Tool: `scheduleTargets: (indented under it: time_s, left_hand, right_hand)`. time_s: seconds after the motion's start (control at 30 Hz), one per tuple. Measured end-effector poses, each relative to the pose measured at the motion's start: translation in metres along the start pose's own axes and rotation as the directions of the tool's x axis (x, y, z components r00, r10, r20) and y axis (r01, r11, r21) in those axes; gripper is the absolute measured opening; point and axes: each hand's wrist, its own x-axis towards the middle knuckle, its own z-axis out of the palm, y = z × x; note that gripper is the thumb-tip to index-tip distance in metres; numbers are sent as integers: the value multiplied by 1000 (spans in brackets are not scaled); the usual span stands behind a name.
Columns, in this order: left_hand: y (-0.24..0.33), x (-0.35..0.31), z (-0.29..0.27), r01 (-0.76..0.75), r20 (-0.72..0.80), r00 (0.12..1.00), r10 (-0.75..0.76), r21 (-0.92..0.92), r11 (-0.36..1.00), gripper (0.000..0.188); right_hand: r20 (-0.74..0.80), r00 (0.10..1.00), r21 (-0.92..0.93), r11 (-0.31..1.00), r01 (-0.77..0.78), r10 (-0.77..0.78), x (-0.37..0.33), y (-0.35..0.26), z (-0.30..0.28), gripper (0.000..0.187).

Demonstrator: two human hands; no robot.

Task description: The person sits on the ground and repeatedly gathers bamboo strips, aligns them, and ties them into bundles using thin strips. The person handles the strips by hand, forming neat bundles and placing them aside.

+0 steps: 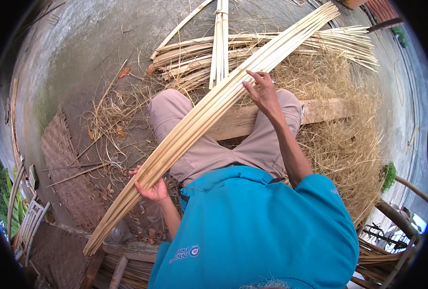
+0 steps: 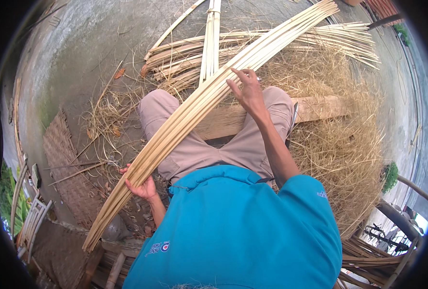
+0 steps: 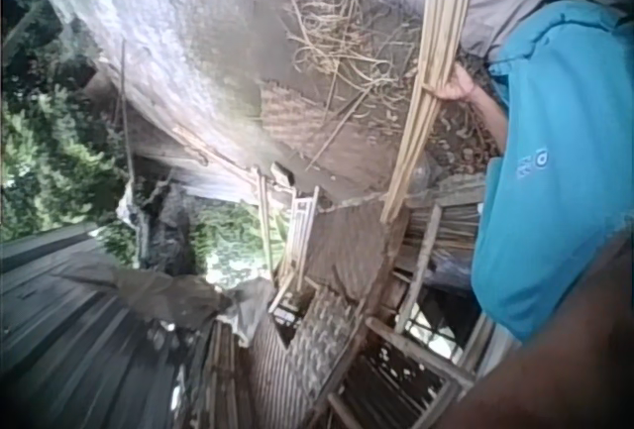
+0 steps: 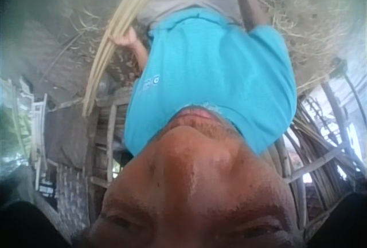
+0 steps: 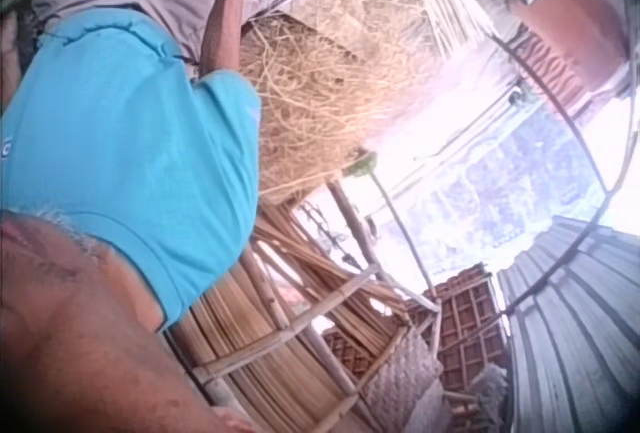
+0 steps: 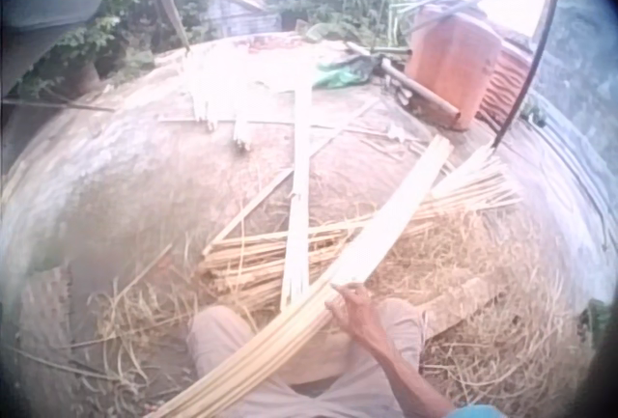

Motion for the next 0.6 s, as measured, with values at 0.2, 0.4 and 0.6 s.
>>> scheduleTargets:
  time_s: [0.2,0.4,0.6]
  left_hand:
    - [2,-5,-4,-25,-4,1000,25,-62,998,51]
    - [4,-6,-5,-20,3,1000,20,-40,999,53]
    - [1,-1,-8,-17,2,1000,17,-50,999,55]
  right_hand:
    - [-26,998,54,996,65,-64,-13,-18,48,26]
    - [-70,983,67,982,175,-170,-16,-29,52,11]
    - [271,786,576,748,331,-556,-107,-110,39,11]
